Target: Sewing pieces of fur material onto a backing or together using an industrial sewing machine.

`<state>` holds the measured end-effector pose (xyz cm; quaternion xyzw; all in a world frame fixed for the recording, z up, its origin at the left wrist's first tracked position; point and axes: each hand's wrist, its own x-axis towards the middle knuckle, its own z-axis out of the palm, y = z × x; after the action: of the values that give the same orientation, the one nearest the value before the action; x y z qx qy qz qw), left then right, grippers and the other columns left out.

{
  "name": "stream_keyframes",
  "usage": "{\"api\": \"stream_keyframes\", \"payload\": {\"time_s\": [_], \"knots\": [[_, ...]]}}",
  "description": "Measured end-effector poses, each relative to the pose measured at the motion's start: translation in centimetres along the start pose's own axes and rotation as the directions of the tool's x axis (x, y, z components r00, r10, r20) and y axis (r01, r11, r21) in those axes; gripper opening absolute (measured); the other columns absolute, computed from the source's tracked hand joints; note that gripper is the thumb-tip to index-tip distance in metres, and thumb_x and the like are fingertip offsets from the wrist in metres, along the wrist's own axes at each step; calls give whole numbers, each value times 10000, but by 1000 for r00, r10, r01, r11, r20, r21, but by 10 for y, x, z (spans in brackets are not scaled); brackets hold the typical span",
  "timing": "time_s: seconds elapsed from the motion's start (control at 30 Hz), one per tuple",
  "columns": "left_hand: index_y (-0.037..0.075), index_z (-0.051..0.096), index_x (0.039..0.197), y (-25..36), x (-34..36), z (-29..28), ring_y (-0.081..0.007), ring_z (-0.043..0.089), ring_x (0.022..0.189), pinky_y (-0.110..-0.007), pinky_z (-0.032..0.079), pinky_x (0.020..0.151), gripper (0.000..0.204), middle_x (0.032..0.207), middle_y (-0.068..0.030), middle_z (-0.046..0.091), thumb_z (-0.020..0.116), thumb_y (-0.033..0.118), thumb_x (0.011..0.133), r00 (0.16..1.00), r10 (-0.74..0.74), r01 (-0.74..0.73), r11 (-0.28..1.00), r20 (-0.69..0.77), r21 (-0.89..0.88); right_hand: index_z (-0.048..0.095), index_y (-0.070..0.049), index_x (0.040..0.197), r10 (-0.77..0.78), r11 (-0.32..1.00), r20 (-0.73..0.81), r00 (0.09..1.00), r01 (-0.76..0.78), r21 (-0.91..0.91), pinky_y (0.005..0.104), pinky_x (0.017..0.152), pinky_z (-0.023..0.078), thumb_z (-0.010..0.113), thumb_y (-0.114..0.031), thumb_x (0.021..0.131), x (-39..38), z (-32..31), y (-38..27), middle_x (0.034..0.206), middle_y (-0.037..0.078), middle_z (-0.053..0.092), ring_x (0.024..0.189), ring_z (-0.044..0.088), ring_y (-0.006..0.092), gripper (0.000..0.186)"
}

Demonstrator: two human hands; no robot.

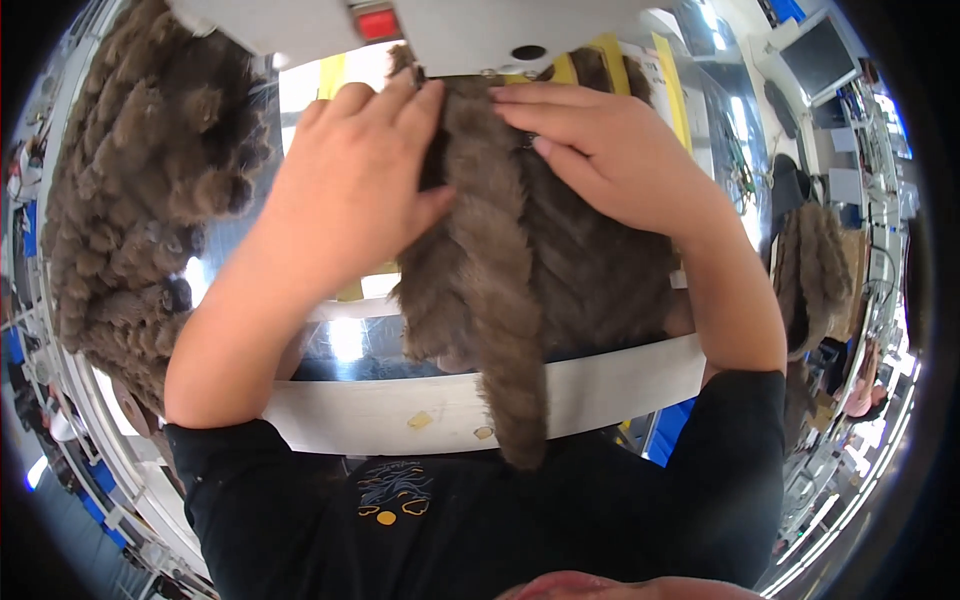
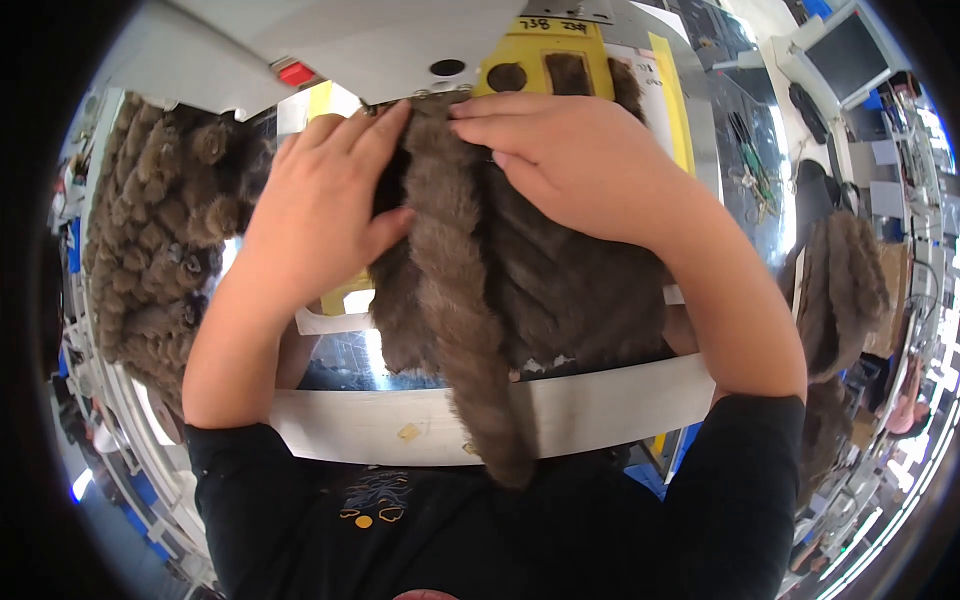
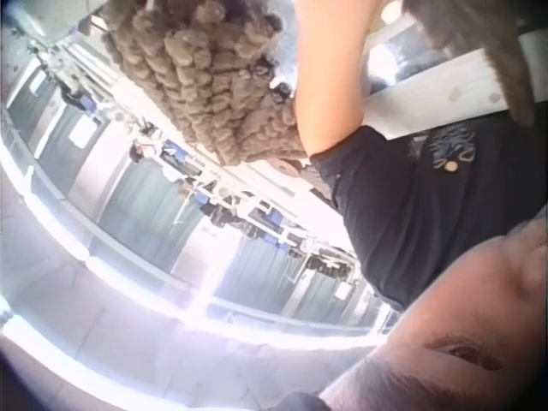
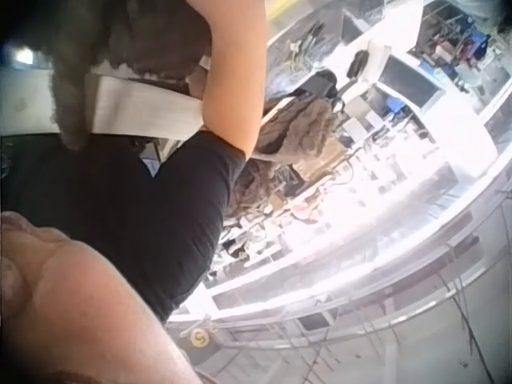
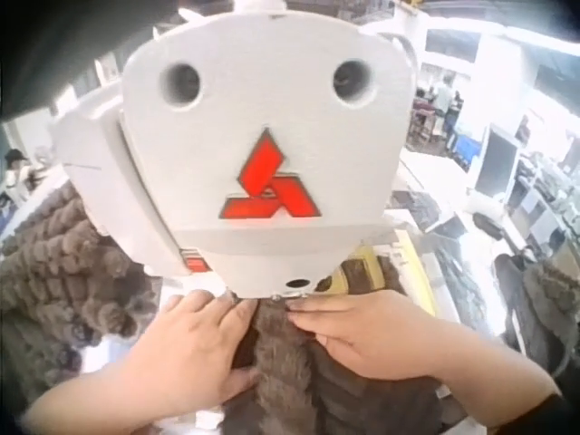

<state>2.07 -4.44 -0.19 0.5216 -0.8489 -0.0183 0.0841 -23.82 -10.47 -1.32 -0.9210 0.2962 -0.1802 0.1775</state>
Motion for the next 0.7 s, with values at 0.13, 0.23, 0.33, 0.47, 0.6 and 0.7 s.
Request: {"api": "stream_keyframes", "payload": {"time_s": [0.13, 0.23, 0.33, 0.47, 0.6, 0.7], "knots": [[-17, 635, 1334, -29, 8, 1, -346, 588, 1190, -456, 456, 1051, 723, 1295, -162, 634, 827, 418, 790, 992, 123, -123, 992, -31, -8, 714, -118, 1280, -17, 998, -40, 999, 14, -56, 390, 926, 568, 595, -106, 944, 0, 9, -3, 1365, 9, 686, 1144, 681, 273, 357], [-22, 651, 1319, -50, 19, 18, -359, 580, 1164, -461, 442, 1060, 755, 1185, -165, 655, 820, 476, 778, 975, 217, -219, 975, -54, -32, 717, -123, 1278, -47, 997, -95, 994, 42, -59, 383, 903, 574, 596, -98, 931, -2, 15, 2, 1371, -8, 683, 1127, 691, 252, 368], [33, 638, 1387, -48, 26, 21, -380, 575, 1153, -466, 446, 1057, 796, 1159, -172, 672, 835, 466, 749, 981, 189, -184, 979, 53, -88, 722, -121, 1258, -25, 989, -46, 999, 18, -146, 376, 895, 578, 596, -83, 913, -5, 19, 0, 1362, -15, 687, 1119, 699, 238, 369], [145, 640, 1428, -54, 27, 29, -414, 574, 1206, -470, 461, 1058, 774, 1248, -182, 687, 849, 378, 721, 982, 182, -174, 975, 47, -137, 721, -109, 1207, -43, 990, -76, 996, 32, -140, 377, 882, 582, 559, -81, 917, -5, 26, 3, 1338, -11, 695, 1094, 707, 248, 334], [109, 590, 1462, -62, 33, 38, -430, 661, 856, -460, 525, 882, 833, 952, -231, 713, 776, 353, 687, 930, 345, -357, 930, -125, -89, 726, -88, 1145, -46, 996, -116, 992, 37, -86, 413, 824, 587, 547, -85, 908, -4, 27, 3, 1200, 19, 725, 1001, 720, 291, 297], [120, 648, 1408, -62, 28, 36, -436, 585, 1251, -498, 448, 1088, 792, 1304, -204, 683, 838, 268, 654, 991, 118, -102, 974, 70, -201, 725, -64, 1051, -46, 995, -92, 995, 37, -93, 433, 772, 591, 549, -84, 896, -2, 25, 3, 1064, 54, 738, 934, 728, 310, 236]]}}
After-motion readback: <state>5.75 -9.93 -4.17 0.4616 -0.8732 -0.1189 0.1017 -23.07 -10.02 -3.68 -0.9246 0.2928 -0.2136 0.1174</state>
